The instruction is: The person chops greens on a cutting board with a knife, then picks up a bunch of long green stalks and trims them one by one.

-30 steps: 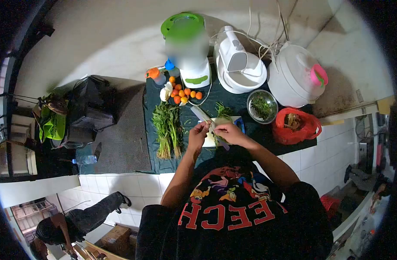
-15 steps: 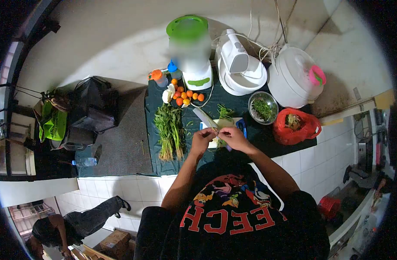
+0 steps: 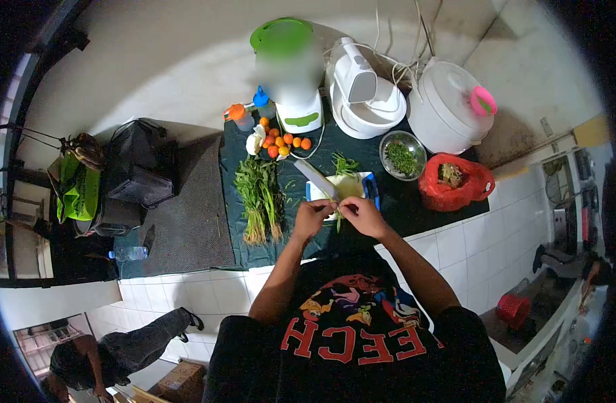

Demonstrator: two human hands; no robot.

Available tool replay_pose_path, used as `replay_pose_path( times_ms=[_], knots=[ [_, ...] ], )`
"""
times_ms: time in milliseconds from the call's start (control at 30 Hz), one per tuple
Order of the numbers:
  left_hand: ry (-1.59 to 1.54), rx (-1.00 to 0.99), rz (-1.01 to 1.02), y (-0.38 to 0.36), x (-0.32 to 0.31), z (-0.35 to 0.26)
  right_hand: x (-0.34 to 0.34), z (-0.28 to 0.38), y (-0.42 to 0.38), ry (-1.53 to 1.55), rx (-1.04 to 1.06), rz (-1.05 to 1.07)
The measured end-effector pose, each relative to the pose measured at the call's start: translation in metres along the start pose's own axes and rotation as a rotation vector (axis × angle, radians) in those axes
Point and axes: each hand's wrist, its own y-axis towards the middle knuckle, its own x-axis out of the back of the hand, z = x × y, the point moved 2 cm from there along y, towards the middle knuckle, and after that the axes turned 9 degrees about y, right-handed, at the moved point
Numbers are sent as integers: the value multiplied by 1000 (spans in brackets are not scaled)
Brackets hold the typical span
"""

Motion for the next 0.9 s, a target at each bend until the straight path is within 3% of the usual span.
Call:
replay_pose_path(
  times_ms=[433,533,600,700,767,900],
  knots=[
    [-65,-24,17,-18,0,13,-16,-11,-12,-5,-97,21],
    [-4,12,50,-16,2,15,-16,-14,-6,-64,-7,85],
    [-33,95,-77,-14,6,15,-10,-20,3,-155,-4,36],
    [-39,57,-128,-3,15,17,4,-22,35,-314,-53,-71],
    [-30,76,-135,-3,18,4,21,-18,61,-369,144,-211],
    [-140,12,-174,10,16,-5,37,1,89,-538,364,-230]
  ],
)
